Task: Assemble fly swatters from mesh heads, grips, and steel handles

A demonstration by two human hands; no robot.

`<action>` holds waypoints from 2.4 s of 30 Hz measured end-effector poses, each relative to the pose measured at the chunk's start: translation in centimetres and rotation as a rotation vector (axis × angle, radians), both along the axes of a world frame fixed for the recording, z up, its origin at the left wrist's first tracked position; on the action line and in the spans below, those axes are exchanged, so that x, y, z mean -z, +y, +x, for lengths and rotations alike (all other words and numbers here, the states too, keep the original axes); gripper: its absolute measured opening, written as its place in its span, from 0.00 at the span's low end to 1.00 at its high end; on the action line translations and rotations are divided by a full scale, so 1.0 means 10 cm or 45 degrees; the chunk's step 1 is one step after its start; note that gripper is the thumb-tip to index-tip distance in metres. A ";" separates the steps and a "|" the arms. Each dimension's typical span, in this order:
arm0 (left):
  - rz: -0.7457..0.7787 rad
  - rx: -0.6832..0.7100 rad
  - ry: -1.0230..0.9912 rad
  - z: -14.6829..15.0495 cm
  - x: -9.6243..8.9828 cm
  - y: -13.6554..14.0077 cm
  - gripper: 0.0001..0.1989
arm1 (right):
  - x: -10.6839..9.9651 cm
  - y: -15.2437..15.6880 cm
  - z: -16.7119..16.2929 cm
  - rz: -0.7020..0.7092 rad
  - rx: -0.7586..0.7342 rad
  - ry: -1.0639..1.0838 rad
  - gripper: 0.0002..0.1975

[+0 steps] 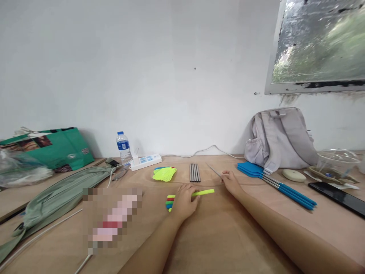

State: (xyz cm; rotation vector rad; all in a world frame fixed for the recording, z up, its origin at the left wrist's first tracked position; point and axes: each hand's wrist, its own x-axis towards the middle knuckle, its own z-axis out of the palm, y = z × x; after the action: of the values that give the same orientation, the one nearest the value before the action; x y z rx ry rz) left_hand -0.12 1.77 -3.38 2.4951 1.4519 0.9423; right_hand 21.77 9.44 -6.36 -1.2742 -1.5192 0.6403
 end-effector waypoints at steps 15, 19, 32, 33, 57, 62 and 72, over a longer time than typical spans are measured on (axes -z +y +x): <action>0.063 0.089 -0.026 -0.04 -0.03 -0.02 0.11 | -0.21 -0.83 -0.03 -0.272 -0.491 1.302 0.09; 0.059 0.106 -0.030 -0.03 -0.04 -0.03 0.11 | -0.25 -0.83 0.01 -0.319 -0.680 1.335 0.19; 0.063 0.194 -0.042 -0.06 -0.04 -0.05 0.10 | -0.19 -0.81 0.00 -0.411 -0.783 1.214 0.12; 0.058 0.204 -0.046 -0.06 -0.04 -0.05 0.10 | -0.19 -0.81 0.00 -0.413 -0.781 1.218 0.11; -0.389 0.398 0.105 0.32 -0.28 -0.56 0.13 | -0.20 -1.10 -0.25 -0.353 -0.998 0.963 0.11; -0.297 0.402 0.061 0.25 -0.34 -0.49 0.13 | -0.26 -1.08 -0.33 -0.365 -0.994 1.005 0.09; -0.271 0.155 0.072 0.19 -0.23 -0.38 0.14 | -0.24 -0.75 -0.04 -0.107 -0.392 1.706 0.13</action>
State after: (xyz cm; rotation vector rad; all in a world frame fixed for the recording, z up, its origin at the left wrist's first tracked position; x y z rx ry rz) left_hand 1.73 -2.01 -1.11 2.4387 1.3203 0.6637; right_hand 21.38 1.94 -3.95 -0.3842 -0.5276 1.3861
